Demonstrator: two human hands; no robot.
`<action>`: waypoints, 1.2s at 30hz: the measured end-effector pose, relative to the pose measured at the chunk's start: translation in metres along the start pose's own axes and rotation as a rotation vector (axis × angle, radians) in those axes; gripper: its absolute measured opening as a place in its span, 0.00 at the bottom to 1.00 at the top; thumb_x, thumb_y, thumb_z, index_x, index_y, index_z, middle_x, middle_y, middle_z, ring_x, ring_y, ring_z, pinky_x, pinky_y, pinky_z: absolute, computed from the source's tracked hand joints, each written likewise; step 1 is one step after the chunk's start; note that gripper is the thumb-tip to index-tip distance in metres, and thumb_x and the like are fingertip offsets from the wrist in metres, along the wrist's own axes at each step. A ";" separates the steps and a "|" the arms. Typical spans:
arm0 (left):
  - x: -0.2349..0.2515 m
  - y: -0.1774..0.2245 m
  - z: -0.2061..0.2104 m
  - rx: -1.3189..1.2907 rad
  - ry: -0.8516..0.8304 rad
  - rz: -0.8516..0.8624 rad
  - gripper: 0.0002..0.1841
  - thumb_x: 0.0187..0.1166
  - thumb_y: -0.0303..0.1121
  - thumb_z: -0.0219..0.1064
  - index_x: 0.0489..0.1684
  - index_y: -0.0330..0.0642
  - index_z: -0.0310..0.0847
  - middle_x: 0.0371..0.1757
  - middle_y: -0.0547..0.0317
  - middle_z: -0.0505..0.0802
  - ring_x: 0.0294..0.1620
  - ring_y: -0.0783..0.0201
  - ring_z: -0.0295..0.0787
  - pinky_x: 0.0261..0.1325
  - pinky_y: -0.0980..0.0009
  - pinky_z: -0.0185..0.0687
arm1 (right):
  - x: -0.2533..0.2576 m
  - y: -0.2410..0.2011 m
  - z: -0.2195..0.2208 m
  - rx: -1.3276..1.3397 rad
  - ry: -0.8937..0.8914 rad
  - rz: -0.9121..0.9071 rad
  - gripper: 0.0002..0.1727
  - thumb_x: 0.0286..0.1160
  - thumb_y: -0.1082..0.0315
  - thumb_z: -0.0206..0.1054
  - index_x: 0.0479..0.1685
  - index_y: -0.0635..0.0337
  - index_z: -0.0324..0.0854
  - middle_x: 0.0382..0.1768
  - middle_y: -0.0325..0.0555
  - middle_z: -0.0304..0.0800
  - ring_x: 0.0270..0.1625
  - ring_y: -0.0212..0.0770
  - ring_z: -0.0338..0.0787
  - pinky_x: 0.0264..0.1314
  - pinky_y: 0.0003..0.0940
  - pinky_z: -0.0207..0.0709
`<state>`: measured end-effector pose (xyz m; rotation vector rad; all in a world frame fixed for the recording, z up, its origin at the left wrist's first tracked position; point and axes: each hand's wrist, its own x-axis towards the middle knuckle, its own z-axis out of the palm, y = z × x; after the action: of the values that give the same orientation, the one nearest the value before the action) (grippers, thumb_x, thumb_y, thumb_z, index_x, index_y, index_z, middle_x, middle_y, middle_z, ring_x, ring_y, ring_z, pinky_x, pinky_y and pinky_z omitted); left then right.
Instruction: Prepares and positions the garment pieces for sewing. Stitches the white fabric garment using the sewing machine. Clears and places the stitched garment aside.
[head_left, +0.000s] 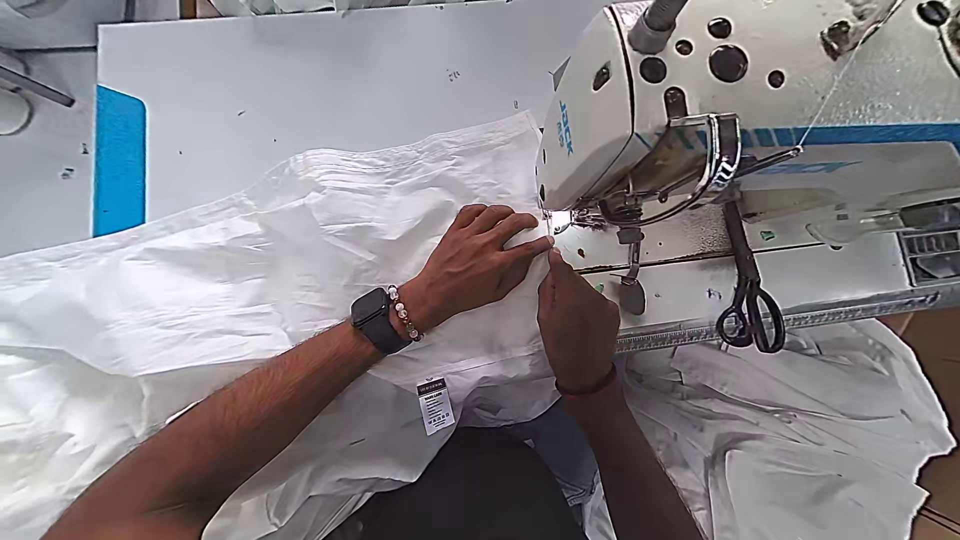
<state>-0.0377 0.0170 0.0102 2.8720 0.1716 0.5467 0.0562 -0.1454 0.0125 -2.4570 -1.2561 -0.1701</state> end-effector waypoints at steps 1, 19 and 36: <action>0.001 -0.001 0.000 0.001 -0.005 0.001 0.19 0.86 0.43 0.57 0.69 0.63 0.89 0.70 0.58 0.89 0.70 0.53 0.82 0.73 0.52 0.70 | 0.002 0.000 -0.001 -0.003 -0.013 -0.008 0.19 0.86 0.65 0.58 0.65 0.58 0.90 0.24 0.44 0.90 0.19 0.43 0.87 0.17 0.40 0.74; -0.013 0.005 -0.008 -0.177 -0.087 0.042 0.17 0.86 0.40 0.58 0.63 0.55 0.91 0.74 0.59 0.88 0.80 0.55 0.77 0.82 0.53 0.69 | -0.060 0.025 -0.044 0.433 -0.282 0.162 0.24 0.75 0.51 0.70 0.61 0.58 0.83 0.26 0.34 0.88 0.23 0.31 0.85 0.23 0.35 0.80; -0.002 0.011 -0.011 -0.137 -0.036 -0.032 0.14 0.84 0.37 0.58 0.52 0.52 0.92 0.64 0.63 0.92 0.69 0.58 0.84 0.69 0.54 0.76 | -0.046 0.017 -0.065 0.317 -0.562 -0.135 0.16 0.81 0.51 0.62 0.37 0.46 0.92 0.23 0.36 0.88 0.24 0.38 0.89 0.23 0.44 0.82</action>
<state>-0.0424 0.0079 0.0222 2.7393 0.1665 0.4809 0.0466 -0.2137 0.0552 -2.2080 -1.5238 0.6783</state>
